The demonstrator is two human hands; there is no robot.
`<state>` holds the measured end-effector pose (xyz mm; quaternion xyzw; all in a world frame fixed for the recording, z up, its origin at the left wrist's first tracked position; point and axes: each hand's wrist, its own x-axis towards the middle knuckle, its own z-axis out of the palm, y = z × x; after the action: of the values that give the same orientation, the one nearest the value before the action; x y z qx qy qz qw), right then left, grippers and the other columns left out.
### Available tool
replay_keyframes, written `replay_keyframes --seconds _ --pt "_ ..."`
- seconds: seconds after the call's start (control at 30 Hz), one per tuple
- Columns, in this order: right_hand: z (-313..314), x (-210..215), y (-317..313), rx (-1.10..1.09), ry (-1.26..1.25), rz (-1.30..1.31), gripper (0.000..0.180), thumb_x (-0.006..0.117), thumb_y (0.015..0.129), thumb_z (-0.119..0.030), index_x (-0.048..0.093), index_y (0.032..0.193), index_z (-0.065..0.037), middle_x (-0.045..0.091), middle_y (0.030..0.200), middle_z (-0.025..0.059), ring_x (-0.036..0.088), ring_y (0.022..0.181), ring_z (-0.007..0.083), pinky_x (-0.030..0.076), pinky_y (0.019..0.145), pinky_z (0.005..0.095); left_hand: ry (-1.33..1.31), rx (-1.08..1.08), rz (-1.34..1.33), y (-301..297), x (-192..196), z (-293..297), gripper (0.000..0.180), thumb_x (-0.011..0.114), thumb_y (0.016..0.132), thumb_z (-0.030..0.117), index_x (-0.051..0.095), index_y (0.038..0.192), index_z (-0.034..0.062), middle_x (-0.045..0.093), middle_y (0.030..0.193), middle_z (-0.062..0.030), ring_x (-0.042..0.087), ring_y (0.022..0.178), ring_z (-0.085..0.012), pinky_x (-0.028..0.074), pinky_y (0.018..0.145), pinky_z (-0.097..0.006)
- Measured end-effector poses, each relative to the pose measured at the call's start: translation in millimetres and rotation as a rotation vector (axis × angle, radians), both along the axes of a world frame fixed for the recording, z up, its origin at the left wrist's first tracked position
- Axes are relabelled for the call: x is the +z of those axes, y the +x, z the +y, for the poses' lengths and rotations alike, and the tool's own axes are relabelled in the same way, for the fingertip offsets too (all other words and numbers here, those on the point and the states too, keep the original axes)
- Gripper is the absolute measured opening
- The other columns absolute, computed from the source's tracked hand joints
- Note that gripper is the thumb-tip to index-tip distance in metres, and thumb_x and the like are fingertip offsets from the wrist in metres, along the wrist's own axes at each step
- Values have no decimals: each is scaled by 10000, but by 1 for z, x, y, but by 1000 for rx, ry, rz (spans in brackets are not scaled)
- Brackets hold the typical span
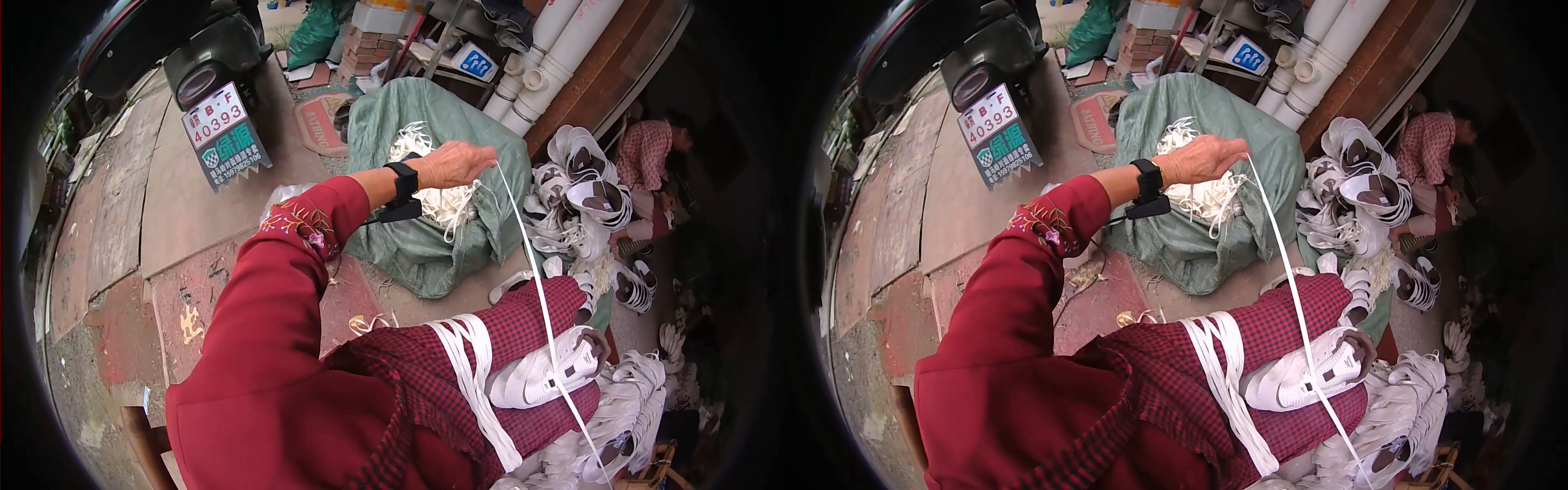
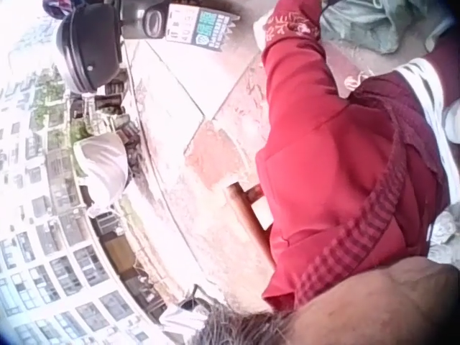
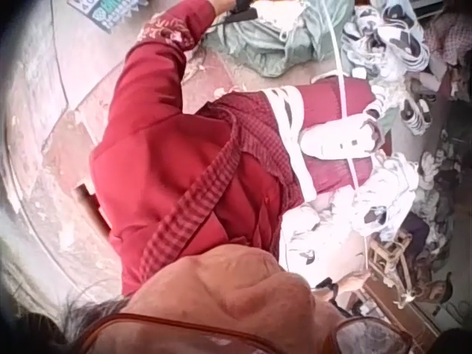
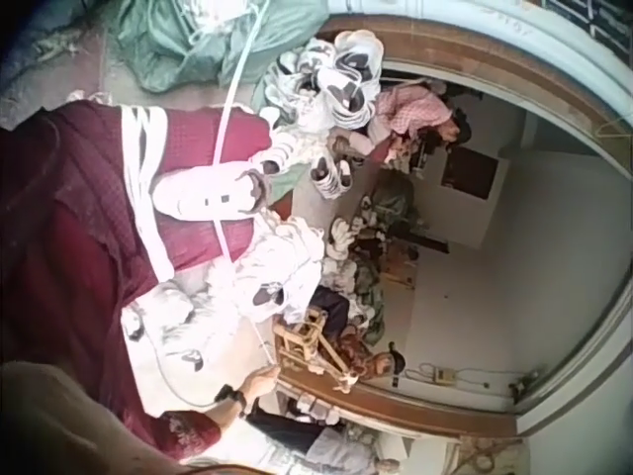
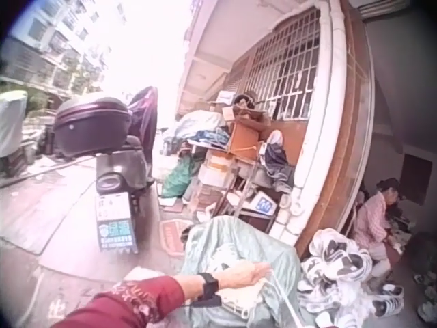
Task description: Insert and thread white laces into a white athletic shoe.
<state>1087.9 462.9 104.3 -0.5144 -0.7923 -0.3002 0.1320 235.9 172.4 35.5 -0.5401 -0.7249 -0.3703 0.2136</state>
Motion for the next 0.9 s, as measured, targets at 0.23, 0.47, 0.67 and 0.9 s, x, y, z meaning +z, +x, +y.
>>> replay_keyframes --seconds 0.23,0.47,0.67,0.9 --pt "27 -19 74 -367 248 -206 268 572 1021 -217 671 1170 -17 731 1000 142 692 836 316 557 681 383 229 112 55 -39 2 -20 173 545 1005 169 624 1087 38 662 891 -222 626 862 -444 507 748 -497" --pt "28 -25 41 -154 574 242 276 570 1027 -238 700 1107 -7 729 994 154 685 851 318 555 726 394 336 236 47 -62 -12 -39 150 528 971 58 645 1061 37 641 983 -199 628 905 -419 510 822 -451" --pt "-13 -27 -98 170 342 1053 359 592 1024 -306 728 1033 26 727 986 188 672 883 302 541 834 406 771 312 -713 -64 -28 -18 282 523 1018 261 729 1130 105 637 987 -27 592 850 -169 487 756 -318" --pt "-4 -112 -231 561 -438 1270 308 675 993 -249 653 1125 28 656 987 65 623 914 154 501 849 303 603 -467 -1448 99 19 73 312 497 1057 262 687 1123 24 559 868 20 519 767 -86 480 695 -251"
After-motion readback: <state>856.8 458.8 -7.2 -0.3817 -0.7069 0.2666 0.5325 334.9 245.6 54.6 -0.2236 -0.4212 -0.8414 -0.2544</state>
